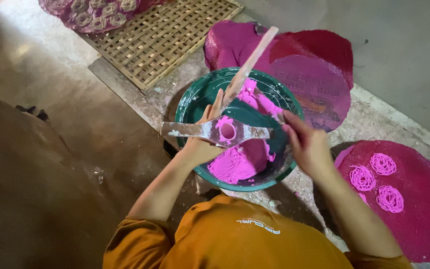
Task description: The person scoops bright pink paste from a large green basin into a metal extruder gun, then squeezes the paste in spiral rosettes onto round boards laid on the work table, refilling the gun and moving between boards to add more rosettes.
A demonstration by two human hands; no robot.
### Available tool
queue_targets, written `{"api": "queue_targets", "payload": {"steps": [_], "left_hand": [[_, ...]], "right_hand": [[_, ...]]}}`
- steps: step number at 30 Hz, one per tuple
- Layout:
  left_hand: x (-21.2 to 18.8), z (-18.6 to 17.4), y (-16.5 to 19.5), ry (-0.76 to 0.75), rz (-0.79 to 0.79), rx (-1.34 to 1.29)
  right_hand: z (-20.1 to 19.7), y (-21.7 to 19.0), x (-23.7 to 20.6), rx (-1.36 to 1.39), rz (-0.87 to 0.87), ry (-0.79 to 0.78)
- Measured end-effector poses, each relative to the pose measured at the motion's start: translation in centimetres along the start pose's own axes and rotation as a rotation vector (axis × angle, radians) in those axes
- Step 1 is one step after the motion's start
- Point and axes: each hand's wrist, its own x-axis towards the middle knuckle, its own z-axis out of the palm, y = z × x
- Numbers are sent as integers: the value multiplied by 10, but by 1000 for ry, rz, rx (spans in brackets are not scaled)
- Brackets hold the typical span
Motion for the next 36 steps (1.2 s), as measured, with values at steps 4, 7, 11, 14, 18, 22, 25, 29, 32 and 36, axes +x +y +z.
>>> {"api": "queue_targets", "payload": {"steps": [4,7,11,14,18,22,25,29,32,36], "left_hand": [[6,19,-13,134,249,-72],[6,29,-21,153,234,-199],[5,31,-28,154,137,-186],[9,23,-35,164,110,7],[15,15,-48,223,201,390],[13,30,-53,313,258,468],[20,40,-56,310,192,512],[22,30,-63,299,128,543],[9,17,-63,278,52,385],[4,23,-52,214,180,448]], "right_hand": [[11,-17,-7,-296,-329,212],[10,-19,-7,-463,-354,180],[3,-20,-2,-596,-346,79],[-13,-12,9,-368,-139,-89],[-30,17,8,182,-153,-229],[16,31,-7,335,187,-353],[47,21,-17,303,213,-360],[19,-2,-6,212,181,-483],[-20,-20,11,-179,90,-478],[-14,-59,9,-487,-505,-256]]}}
